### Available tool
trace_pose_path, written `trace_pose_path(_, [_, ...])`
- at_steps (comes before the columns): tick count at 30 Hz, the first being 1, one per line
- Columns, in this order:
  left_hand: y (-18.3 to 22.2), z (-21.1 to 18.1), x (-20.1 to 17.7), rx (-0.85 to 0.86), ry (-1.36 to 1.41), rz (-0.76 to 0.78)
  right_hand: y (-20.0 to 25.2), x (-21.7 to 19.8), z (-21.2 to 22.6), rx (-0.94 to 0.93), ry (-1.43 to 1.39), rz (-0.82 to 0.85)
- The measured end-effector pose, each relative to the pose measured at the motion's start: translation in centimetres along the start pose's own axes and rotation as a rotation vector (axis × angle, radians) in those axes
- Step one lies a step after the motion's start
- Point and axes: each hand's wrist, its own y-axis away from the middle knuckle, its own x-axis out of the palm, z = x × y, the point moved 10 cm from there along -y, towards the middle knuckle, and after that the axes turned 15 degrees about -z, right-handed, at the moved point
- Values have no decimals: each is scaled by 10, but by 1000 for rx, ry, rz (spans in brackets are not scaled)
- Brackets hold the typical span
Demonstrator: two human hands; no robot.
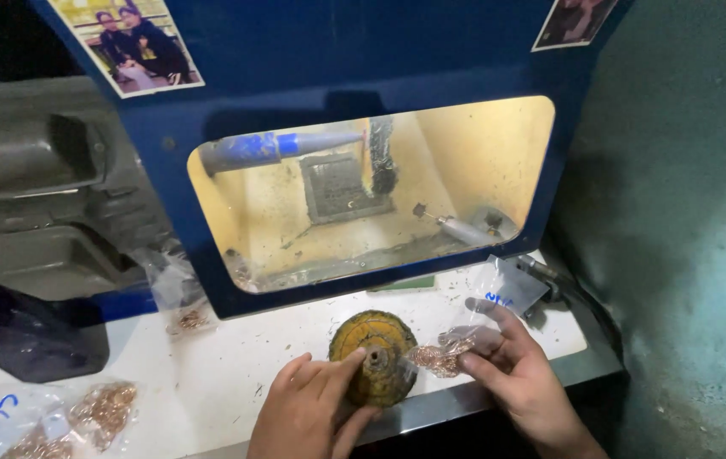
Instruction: Polishing small jewelry links using a handheld rotary tool and a stationary polishing wheel, then sorting them into plastic bags.
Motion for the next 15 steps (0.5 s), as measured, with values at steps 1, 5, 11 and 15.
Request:
trace_pose_path(1, [-2, 6, -6, -91, 74, -14, 1, 6, 2, 10, -15, 22])
trace_pose_path(5, [-16, -12, -24, -211, 217, -82, 16, 40, 20, -4, 23, 126])
trace_pose_path(11, [-20, -3, -21, -719, 809, -205, 18, 57, 25, -76, 71, 153])
trace_pose_path(15, [-7, 13, -4, -930, 876, -146, 13, 53, 37, -117, 140, 74])
